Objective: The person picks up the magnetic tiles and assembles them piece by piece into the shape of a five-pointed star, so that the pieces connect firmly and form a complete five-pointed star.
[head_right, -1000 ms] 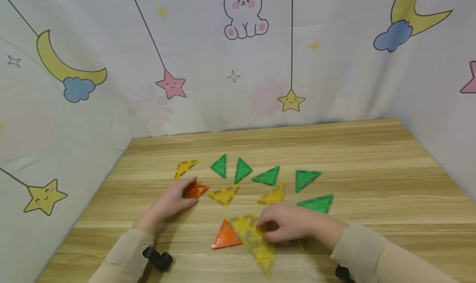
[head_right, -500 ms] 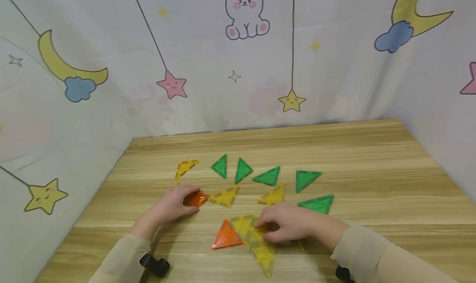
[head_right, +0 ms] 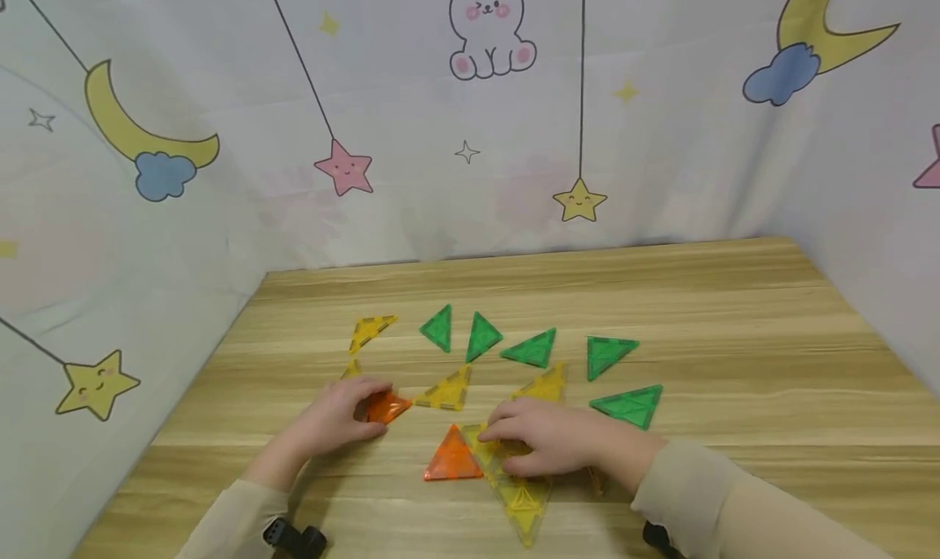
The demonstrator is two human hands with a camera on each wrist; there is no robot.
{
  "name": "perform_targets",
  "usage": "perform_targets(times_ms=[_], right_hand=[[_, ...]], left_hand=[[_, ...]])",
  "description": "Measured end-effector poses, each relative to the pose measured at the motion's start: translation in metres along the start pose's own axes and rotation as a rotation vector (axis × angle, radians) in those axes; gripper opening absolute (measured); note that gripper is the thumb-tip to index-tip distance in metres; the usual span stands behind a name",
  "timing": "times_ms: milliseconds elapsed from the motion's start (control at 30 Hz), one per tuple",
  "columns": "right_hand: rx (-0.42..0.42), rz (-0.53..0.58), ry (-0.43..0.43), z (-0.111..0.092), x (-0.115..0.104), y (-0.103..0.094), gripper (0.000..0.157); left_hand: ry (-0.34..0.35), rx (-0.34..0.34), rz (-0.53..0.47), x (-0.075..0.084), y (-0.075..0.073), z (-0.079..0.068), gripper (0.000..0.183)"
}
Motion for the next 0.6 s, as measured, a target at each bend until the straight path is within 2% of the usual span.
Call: perform_targets(times_ms=[67,167,300,400,600], right_hand=[[-0.012,-0.008,-0.013,0.001,-0.002,0.002,0.035],[-0.040,0.023,0.031,0.001,0.002,0.005,0.032],[-0.051,0.078,0.114,0.000,0.010,0.004,0.030],[-0.042,0.098,0.136,0.000,0.012,0.003,0.029],[-0.035,0.108,0.150,-0.001,0.013,0.002,0.031]], left_hand=[[0.008,-0.007,-0.009,-0.001,0.002,-0.003,0.055],[0.039,-0.022,-0.023,0.001,0.004,-0.006,0.055],[0.129,-0.048,-0.014,0.013,0.006,-0.008,0.057],[0.183,-0.066,-0.010,0.021,0.008,-0.009,0.055],[0.208,-0.106,-0.023,0.031,0.013,-0.014,0.054]])
Point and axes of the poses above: each hand's wrist, its own z-axis towards the middle knuckle, its own y-axis out of the palm, x = y × z, the point moved 10 cm from there along z, towards the middle knuckle, and after that the axes turned 7 degrees about y, right-handed, at the moved point
